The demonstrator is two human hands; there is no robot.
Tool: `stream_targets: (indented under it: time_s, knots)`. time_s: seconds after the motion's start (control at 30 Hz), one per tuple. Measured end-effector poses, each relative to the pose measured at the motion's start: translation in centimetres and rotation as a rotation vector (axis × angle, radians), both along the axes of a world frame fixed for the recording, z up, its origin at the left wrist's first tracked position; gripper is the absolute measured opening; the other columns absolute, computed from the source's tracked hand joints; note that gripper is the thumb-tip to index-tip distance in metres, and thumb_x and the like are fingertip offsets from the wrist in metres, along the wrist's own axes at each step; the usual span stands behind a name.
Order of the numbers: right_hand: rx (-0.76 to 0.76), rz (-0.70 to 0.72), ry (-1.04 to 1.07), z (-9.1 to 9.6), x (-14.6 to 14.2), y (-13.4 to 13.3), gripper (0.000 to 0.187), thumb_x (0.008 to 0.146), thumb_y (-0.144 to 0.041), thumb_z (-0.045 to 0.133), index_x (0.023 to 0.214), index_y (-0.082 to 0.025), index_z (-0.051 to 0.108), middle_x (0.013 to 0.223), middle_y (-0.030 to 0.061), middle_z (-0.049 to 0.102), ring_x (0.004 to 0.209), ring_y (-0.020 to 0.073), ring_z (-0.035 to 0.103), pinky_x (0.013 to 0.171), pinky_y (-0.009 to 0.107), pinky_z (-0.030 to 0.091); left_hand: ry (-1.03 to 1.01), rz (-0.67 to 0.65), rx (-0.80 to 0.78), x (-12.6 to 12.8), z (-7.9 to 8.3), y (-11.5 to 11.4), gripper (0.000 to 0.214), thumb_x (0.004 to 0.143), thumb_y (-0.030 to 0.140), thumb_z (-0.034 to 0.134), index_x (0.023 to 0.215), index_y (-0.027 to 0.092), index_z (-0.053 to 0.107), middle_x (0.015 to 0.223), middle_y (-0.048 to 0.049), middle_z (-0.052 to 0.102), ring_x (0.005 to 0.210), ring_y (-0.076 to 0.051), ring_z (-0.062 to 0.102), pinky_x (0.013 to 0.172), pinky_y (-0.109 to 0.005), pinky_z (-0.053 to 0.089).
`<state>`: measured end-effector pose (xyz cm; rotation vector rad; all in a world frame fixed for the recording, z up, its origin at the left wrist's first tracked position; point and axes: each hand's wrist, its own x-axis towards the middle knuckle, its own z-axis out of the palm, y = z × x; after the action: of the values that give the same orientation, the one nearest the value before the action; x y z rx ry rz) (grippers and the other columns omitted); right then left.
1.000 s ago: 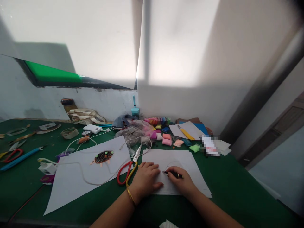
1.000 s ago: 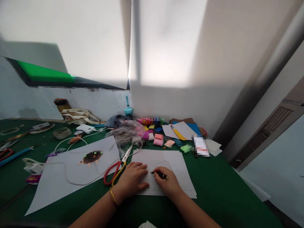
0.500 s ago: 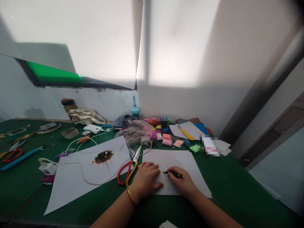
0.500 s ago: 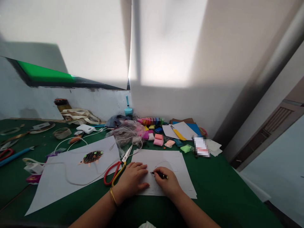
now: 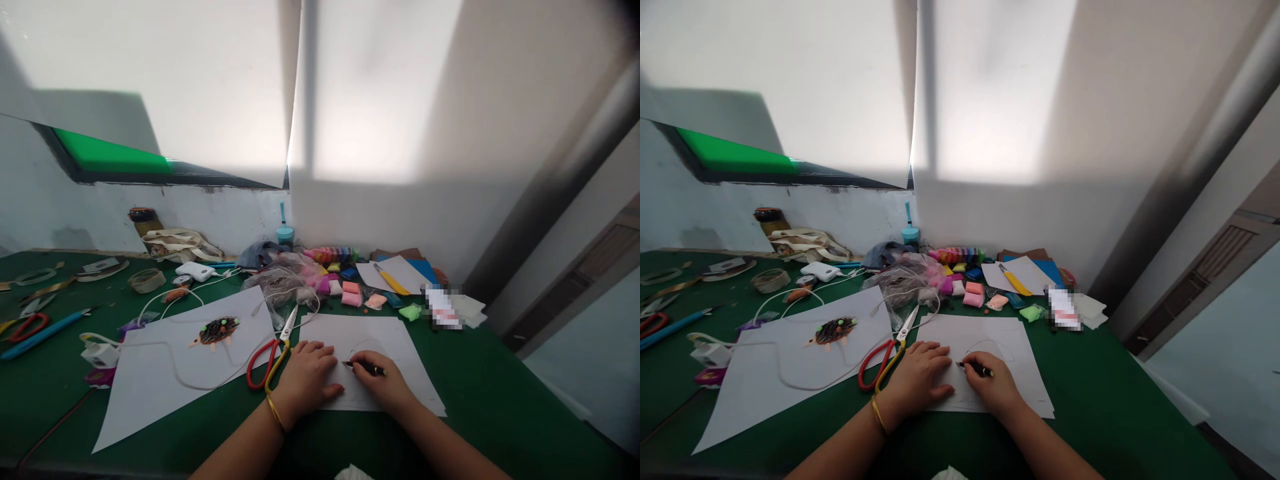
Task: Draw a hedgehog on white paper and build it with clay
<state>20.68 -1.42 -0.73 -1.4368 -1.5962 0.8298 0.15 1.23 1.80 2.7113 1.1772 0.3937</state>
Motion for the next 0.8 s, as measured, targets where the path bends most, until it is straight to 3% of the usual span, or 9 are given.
stream_targets:
  time_s: [0.8]
  knots:
    - [0.024,-0.024,-0.008,-0.37,0.06,0.11,0.018,0.078,-0.032,0.056,0.082,-0.023,0.071,0.089,0.0043,0.073,0.087,0.0227,0.065,0.081,0.033,0.05,0.016,0.005,-0.013,0.03,-0.02,0.07,0.042,0.074,0.051,0.069,0.109,0.029,0.063,0.129,-0.0019,0.058,0.121,-0.029,0.045,0.107,-0.046,0.025]
